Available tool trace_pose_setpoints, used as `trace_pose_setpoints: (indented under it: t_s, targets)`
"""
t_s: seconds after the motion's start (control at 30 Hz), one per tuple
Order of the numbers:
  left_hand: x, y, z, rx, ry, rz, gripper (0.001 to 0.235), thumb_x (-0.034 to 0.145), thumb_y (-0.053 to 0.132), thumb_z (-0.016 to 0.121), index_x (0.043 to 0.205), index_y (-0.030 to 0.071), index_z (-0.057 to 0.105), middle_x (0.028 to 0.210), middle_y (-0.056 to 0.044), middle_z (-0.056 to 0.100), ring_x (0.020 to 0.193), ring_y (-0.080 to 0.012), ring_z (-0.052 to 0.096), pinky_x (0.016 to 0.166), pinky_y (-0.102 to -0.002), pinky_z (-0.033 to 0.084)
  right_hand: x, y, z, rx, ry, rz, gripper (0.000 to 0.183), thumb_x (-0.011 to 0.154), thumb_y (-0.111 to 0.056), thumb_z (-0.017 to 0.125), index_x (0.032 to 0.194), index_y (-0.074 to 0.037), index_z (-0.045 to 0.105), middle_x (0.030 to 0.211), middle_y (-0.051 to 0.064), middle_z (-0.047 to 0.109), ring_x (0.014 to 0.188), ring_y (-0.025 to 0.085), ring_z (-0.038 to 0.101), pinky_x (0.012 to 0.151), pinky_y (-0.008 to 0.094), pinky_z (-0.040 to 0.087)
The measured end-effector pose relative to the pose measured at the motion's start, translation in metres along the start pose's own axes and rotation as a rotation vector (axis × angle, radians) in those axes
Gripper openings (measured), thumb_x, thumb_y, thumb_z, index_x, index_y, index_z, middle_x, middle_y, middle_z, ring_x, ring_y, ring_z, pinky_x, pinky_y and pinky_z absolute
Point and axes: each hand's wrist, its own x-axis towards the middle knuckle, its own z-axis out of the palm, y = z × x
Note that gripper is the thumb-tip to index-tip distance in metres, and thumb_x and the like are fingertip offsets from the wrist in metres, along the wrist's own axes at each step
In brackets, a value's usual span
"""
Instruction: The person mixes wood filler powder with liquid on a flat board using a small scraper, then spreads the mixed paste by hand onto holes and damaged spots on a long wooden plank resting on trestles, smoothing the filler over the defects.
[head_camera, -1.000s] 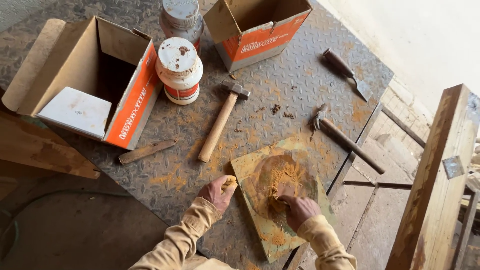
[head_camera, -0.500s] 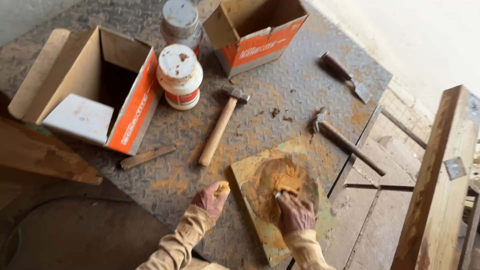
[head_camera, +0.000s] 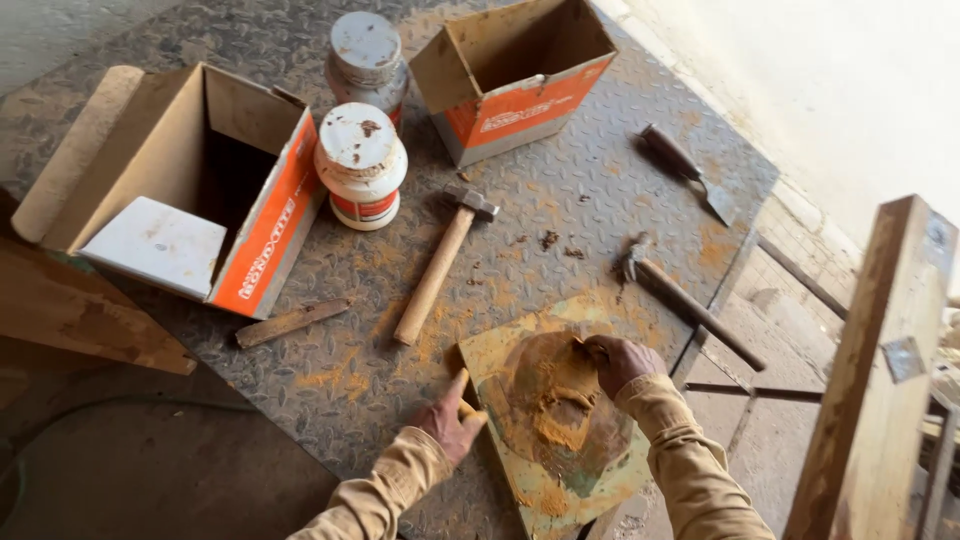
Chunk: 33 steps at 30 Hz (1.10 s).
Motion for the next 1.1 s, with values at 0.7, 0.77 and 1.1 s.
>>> trace_pose_setpoints:
  t_s: [0.7, 0.77, 1.1]
  targets:
    - [0.012, -0.023, 0.021, 0.098, -0.061, 0.138, 0.098, 0.093, 0.045, 0.06, 0.161, 0.009, 0.0, 0.103, -0.013, 0.071, 0.075, -0.0286, 0.068, 0.07, -0.041, 0.059, -0.048, -0.001, 0.05, 0.112, -0.375, 0.048, 0.034, 0.1, -0.016, 0.05, 0.126, -0.025, 0.07, 0.109, 0.002, 0.08, 0.075, 0.018, 0.078, 0.071, 0.03, 0.066]
    - [0.009, -0.02, 0.019, 0.114, -0.052, 0.155, 0.098, 0.095, 0.046, 0.062, 0.162, 0.009, 0.001, 0.113, -0.019, 0.066, 0.08, -0.0305, 0.068, 0.072, -0.041, 0.06, -0.058, -0.016, 0.047, 0.051, -0.398, 0.064, 0.034, 0.103, -0.017, 0.048, 0.128, -0.026, 0.069, 0.108, 0.002, 0.08, 0.073, 0.019, 0.077, 0.07, 0.031, 0.066]
    - [0.0, -0.008, 0.006, 0.121, -0.125, 0.092, 0.094, 0.097, 0.041, 0.06, 0.163, 0.01, 0.001, 0.143, -0.021, 0.048, 0.091, -0.0304, 0.073, 0.078, -0.039, 0.064, -0.05, -0.045, -0.02, 0.191, -0.169, 0.089, 0.031, 0.105, -0.03, 0.051, 0.129, -0.03, 0.071, 0.114, -0.001, 0.08, 0.089, 0.02, 0.079, 0.08, 0.033, 0.065]
